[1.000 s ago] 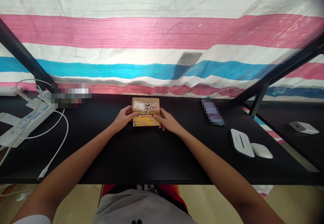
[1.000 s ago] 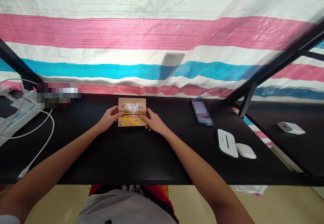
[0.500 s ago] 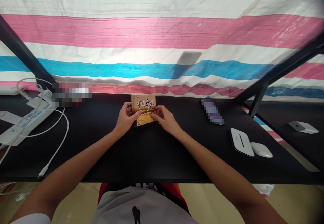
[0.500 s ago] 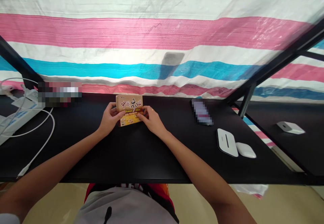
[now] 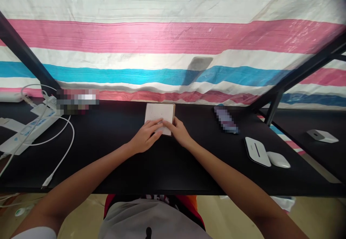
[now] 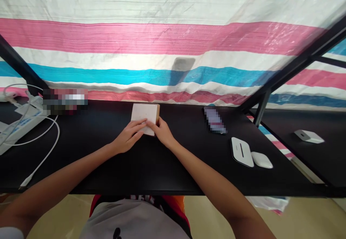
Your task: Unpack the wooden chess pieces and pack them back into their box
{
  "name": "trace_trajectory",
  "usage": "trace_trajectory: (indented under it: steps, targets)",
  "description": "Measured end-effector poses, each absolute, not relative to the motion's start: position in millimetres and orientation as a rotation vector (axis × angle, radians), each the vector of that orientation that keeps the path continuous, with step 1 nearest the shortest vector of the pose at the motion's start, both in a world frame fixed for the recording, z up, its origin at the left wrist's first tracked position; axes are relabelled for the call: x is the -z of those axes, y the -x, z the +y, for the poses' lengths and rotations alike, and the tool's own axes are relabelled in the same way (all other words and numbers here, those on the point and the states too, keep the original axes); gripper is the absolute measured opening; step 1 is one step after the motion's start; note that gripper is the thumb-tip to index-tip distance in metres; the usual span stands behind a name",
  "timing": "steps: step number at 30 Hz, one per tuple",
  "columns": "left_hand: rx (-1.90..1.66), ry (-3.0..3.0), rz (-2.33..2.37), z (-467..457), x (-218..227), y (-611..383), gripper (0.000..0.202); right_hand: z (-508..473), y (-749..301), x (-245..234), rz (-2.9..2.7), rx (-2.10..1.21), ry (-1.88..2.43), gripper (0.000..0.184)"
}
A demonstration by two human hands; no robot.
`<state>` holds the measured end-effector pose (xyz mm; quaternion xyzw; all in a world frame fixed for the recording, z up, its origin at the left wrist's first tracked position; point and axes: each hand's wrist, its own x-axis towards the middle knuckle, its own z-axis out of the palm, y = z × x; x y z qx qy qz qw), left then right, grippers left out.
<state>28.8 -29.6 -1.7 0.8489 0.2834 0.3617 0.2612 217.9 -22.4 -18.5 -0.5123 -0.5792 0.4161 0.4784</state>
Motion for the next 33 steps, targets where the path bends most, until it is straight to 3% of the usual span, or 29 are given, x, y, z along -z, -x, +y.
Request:
trace_trajectory:
  steps: [4,7,12,17,21,27,33]
  targets:
    - [-1.100,-2.268,1.065,-9,4,-17,0.031,-13,-223,25,-1.251,-1.138,1.199,0.038]
    - [-1.096,-2.080,1.291,7,7,-4,0.046,-13,-221,24,-1.124,-1.299,1.115,0.038]
    - [-0.778,-1.774,1.181,18,6,4,0.047,-14,-220,23,-1.013,-1.431,1.058,0.041]
    - [-0.797,-1.738,1.158,20,11,4,0.045,-7,-227,32,-1.084,-1.422,1.085,0.043]
    - [-0.844,-1.669,1.120,22,13,5,0.042,-5,-230,33,-1.289,-1.318,1.139,0.045]
    - [-0.974,-1.432,0.982,10,5,1,0.037,-19,-230,15,-1.695,-0.902,1.445,0.043]
    - [-1.116,-1.451,0.939,-1,2,-6,0.039,-22,-221,17,-1.723,-0.528,1.507,0.049]
